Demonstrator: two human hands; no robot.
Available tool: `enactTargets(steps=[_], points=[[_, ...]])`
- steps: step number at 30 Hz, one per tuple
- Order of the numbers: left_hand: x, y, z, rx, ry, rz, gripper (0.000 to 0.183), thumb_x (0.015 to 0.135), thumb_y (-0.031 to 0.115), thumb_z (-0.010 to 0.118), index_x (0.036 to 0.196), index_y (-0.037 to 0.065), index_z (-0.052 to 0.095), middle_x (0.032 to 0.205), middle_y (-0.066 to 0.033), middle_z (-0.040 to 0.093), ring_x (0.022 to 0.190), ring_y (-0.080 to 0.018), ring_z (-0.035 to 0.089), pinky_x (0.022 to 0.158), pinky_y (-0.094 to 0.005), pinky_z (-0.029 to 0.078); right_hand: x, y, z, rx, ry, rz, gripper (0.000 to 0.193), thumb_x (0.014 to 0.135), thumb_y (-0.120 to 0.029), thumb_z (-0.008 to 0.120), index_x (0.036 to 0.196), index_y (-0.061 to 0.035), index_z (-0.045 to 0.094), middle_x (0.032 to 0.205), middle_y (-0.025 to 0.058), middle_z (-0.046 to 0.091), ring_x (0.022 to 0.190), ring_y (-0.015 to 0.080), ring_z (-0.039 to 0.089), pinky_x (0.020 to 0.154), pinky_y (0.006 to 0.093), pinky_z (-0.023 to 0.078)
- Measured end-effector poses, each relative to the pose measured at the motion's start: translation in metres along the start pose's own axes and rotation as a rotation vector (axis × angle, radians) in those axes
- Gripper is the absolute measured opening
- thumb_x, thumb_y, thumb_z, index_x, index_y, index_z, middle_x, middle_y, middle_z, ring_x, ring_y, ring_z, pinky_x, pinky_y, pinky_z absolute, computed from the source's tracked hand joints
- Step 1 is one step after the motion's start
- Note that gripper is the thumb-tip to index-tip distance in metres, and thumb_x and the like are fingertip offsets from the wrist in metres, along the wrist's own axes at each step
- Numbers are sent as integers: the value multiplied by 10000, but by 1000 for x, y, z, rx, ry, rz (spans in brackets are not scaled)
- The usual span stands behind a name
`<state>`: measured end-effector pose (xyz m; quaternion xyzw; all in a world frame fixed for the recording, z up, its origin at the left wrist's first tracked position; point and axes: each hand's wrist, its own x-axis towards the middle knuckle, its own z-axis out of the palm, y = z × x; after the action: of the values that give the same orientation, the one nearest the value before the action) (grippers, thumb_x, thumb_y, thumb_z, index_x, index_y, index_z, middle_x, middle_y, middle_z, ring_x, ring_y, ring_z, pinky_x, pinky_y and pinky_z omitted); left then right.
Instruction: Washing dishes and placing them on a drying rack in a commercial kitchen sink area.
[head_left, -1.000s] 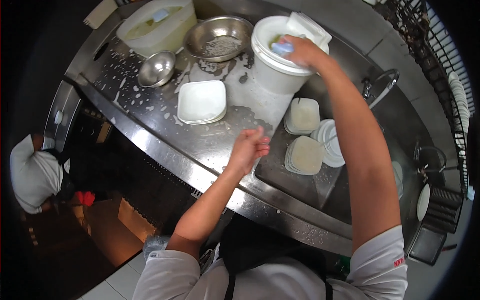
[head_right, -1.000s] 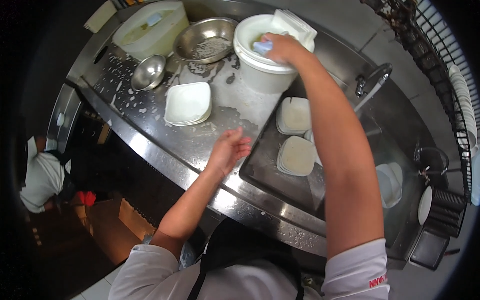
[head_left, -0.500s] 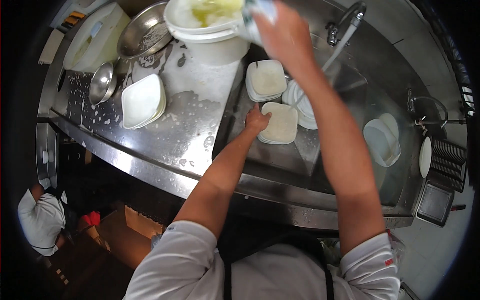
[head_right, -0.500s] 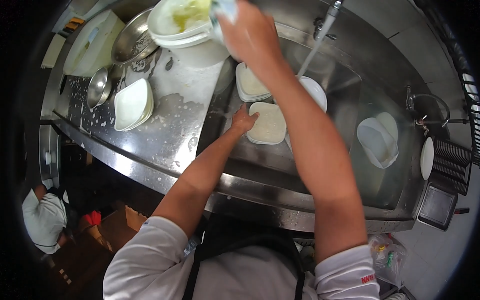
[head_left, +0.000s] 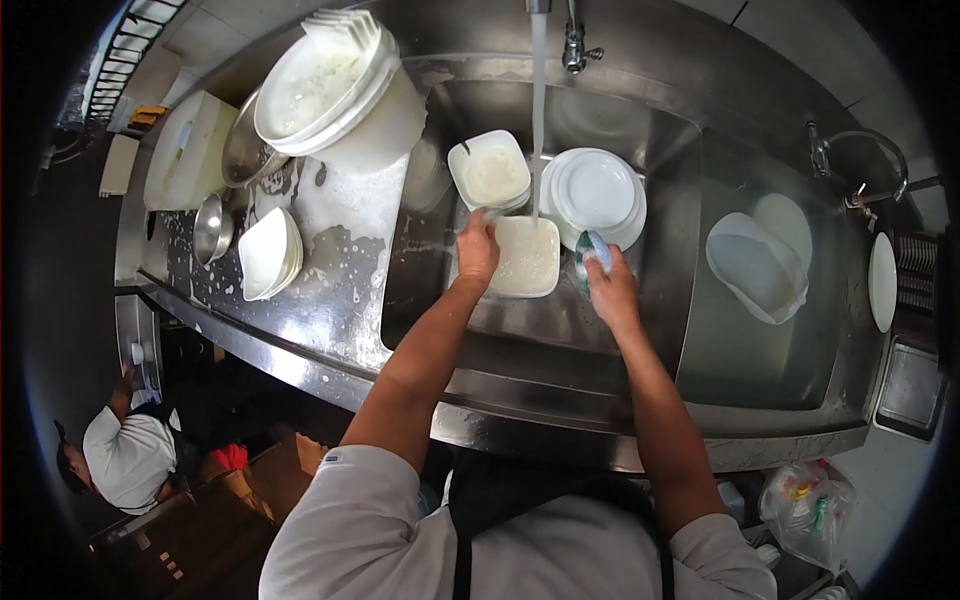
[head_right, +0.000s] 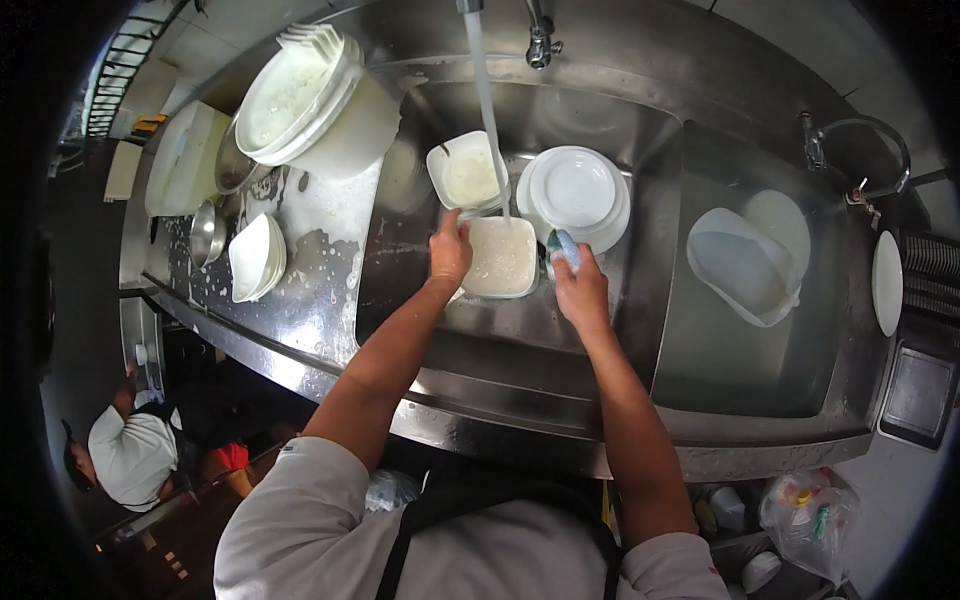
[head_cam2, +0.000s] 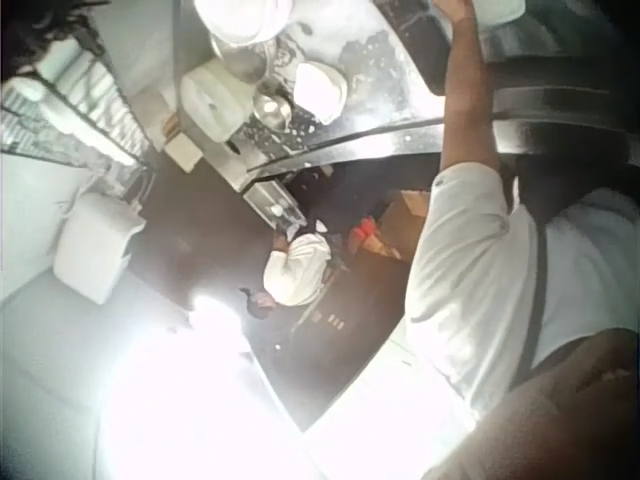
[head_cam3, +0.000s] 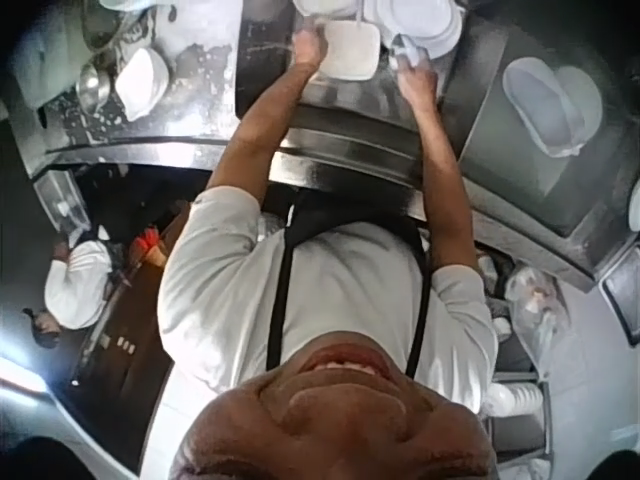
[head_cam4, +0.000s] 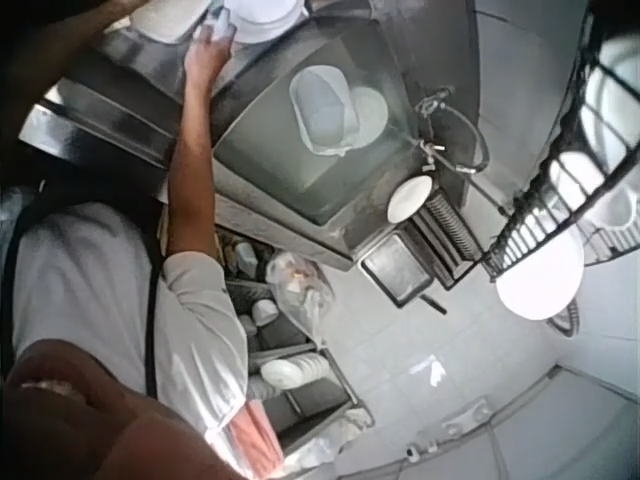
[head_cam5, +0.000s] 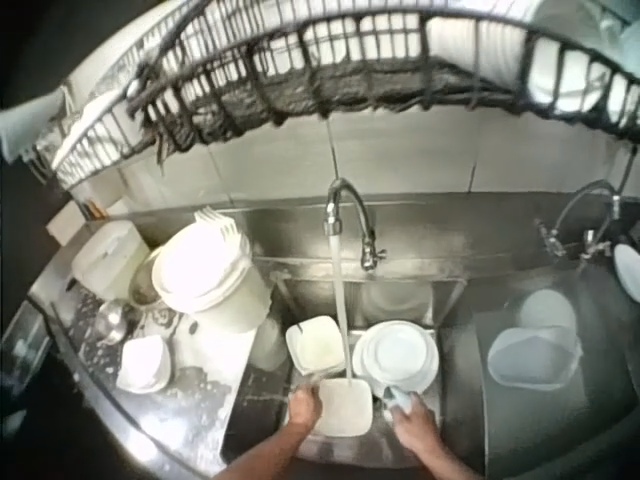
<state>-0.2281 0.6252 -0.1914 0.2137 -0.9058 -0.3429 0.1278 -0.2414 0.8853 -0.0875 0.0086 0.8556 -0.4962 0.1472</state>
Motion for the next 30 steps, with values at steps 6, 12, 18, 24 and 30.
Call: enactTargets(steps=[6, 12, 18, 24, 30], points=[[-22, -1, -9, 204, -201, -330, 296, 803, 95, 738, 1082, 25, 668, 1025, -269, 690, 1000, -435, 670, 874, -489, 533, 7, 26, 34, -214, -84, 229, 576, 890, -369, 648, 1343, -76, 447, 1103, 291, 670, 1042, 468, 646, 926, 515, 497], [-28, 0, -12, 350, -299, -456, 300, 774, 135, 705, 1059, 42, 713, 1046, -286, 690, 1040, -439, 665, 922, -455, 541, 18, 43, 84, -250, -142, 341, 659, 796, -170, 690, 1358, -3, 388, 1176, 317, 629, 1096, 487, 617, 976, 509, 484], [-24, 27, -33, 255, -389, -400, 305, 788, 152, 647, 1046, 1, 707, 1041, -282, 695, 1054, -430, 665, 957, -444, 520, 24, 58, 87, -141, -147, 412, 675, 740, -144, 682, 1360, 27, 476, 1265, 294, 608, 1216, 421, 580, 1035, 437, 464], [-23, 39, -29, 274, -331, -402, 261, 818, 113, 600, 1049, -8, 623, 1034, -267, 699, 1057, -428, 663, 962, -457, 515, 31, 79, 95, -123, -150, 345, 629, 719, -165, 656, 1303, 39, 543, 1257, 283, 622, 1196, 410, 599, 1006, 428, 474], [-17, 64, -24, 244, -482, -439, 473, 865, 52, 529, 1316, 11, 396, 1197, -353, 605, 1153, -483, 597, 1011, -483, 481, 23, 75, 55, -269, -198, 166, 499, 773, -213, 660, 1212, 17, 600, 1162, 284, 654, 1113, 439, 623, 973, 467, 485]])
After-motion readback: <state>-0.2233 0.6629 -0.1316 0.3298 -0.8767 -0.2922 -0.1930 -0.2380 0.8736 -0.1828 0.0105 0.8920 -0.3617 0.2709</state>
